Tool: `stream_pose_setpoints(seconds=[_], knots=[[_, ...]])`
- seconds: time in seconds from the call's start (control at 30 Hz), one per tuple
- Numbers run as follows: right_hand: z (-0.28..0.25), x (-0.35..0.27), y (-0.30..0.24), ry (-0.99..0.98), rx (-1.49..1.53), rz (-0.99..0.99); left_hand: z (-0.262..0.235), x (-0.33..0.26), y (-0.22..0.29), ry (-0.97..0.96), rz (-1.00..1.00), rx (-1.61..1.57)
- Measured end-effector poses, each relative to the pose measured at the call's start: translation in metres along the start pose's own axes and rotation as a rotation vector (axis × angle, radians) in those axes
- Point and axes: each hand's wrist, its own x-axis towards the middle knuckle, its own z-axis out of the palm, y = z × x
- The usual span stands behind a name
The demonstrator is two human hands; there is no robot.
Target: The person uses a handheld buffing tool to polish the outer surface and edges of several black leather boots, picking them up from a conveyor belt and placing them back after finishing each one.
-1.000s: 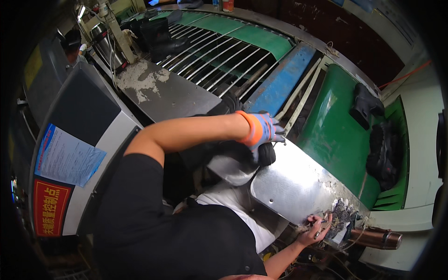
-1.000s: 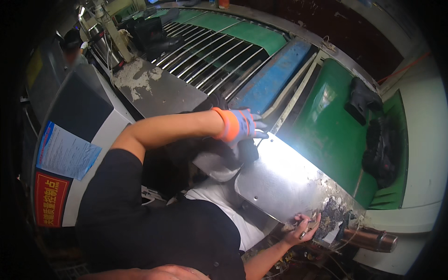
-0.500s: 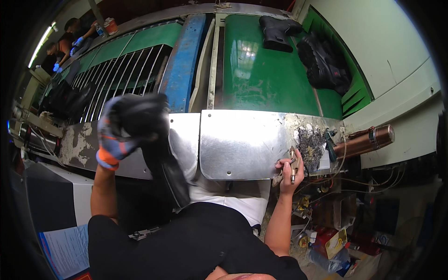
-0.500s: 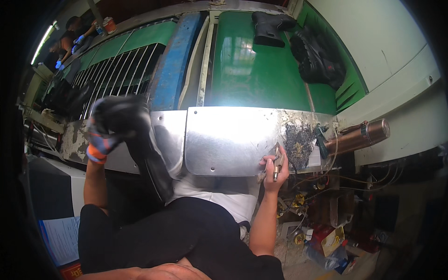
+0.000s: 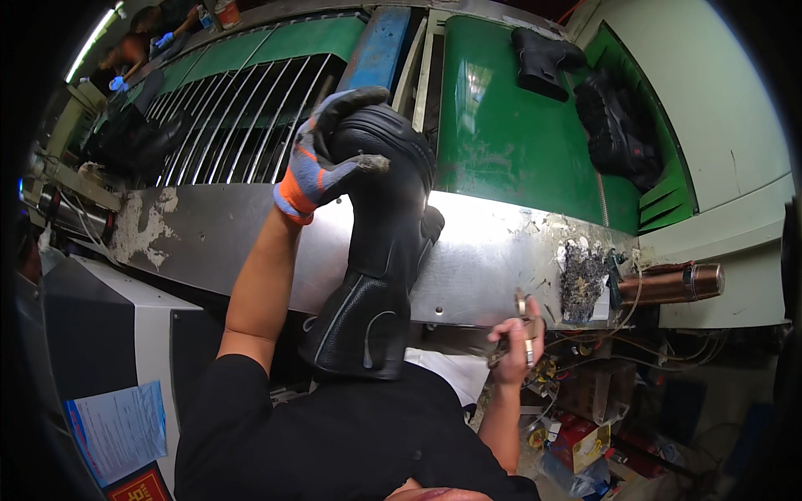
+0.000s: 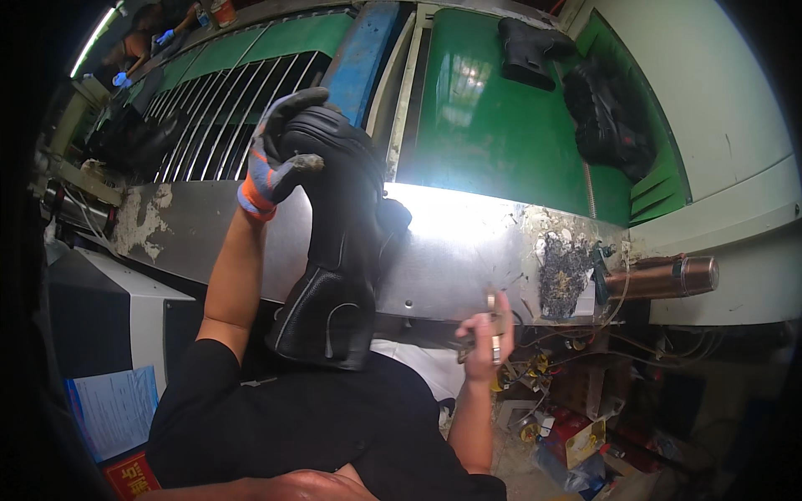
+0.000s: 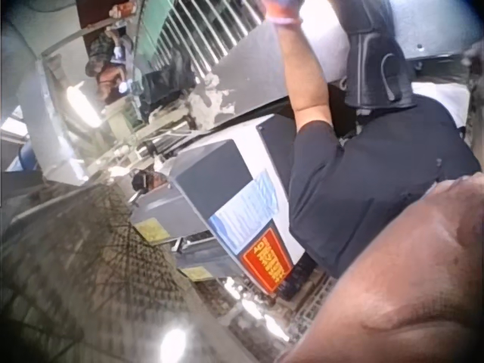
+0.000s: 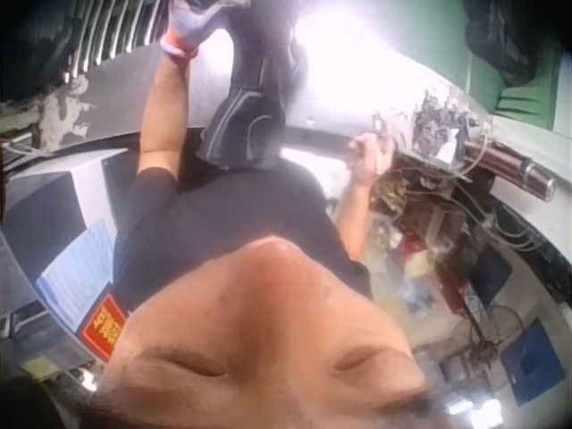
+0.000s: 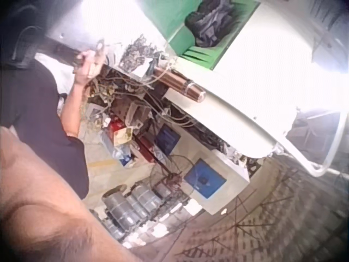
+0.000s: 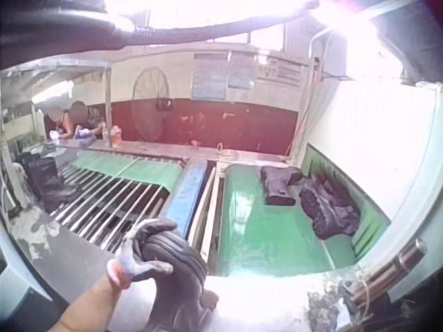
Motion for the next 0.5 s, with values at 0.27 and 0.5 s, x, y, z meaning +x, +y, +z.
stream_pose_setpoints(seconds=[0.27, 0.5], knots=[[0.099, 0.054, -0.057, -0.586, -0.305, -0.524, 0.012, 0.028, 0.0, -0.058, -0.102, 0.082], [0.167, 0.11, -0.073, -0.547, -0.148, -0.639, 0.004, 0.041, -0.015, -0.1, -0.163, 0.058]])
